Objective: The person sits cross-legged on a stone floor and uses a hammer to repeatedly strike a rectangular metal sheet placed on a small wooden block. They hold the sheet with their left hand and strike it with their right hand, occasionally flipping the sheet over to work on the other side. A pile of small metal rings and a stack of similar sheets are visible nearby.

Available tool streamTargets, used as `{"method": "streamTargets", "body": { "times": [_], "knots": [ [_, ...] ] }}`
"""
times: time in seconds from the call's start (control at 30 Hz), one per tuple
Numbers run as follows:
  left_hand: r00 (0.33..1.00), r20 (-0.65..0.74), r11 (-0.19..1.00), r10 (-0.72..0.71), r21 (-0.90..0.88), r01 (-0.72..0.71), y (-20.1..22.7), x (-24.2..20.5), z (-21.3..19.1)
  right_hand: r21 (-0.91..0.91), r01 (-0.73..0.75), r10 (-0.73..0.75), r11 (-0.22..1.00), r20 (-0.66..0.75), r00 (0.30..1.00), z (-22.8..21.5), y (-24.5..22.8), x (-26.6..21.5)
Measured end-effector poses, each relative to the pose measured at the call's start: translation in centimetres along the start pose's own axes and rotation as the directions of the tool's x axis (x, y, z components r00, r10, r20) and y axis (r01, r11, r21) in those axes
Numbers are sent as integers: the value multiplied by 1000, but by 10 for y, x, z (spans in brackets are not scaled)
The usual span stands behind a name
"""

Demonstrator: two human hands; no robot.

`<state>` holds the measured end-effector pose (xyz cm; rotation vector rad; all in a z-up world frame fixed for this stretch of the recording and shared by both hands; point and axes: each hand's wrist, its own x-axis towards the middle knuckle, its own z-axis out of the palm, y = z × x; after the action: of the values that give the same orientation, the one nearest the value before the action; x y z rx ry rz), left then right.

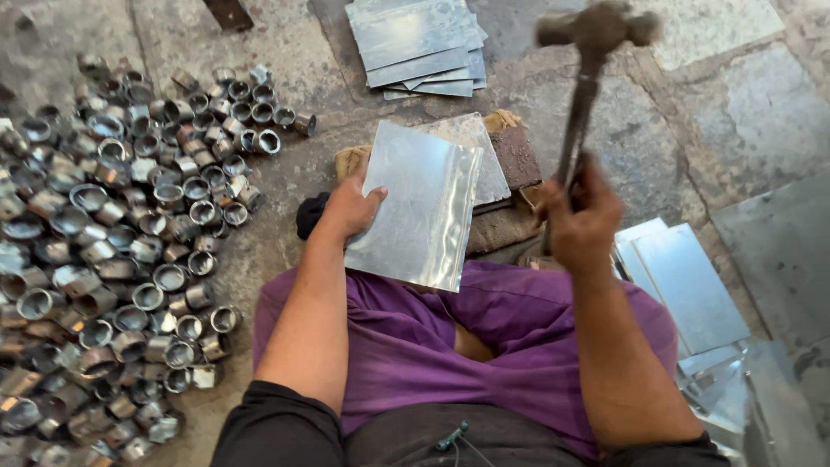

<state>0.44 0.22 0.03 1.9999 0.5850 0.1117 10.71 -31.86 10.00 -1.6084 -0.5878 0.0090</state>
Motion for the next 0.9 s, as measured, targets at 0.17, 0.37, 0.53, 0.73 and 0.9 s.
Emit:
{"method": "streamTargets", "body": {
  "times": [0.17, 0.37, 0.53, 0.73, 0.9],
  "knots": [
    [997, -5, 996, -81, 29, 81, 12, -4, -2, -336, 151, -187, 930, -77, 979, 12, 22, 20],
    [998, -4, 998, -59, -22, 59, 7, -3, 1, -635, 50, 21, 771, 104, 994, 41, 68, 5],
    [1000, -29, 998, -2, -69, 0, -8, 8, 8, -397, 174, -188, 901, 4, 982, 12, 0, 12],
    [999, -30, 998, -27, -59, 25, -7, 10, 10, 17, 295, -281, 956, -249, 927, 15, -41, 0],
    [998, -31, 991, -53, -125, 49, 1, 1, 12, -639, 298, -236, 709, 183, 954, 32, 48, -5]
  ]
}}
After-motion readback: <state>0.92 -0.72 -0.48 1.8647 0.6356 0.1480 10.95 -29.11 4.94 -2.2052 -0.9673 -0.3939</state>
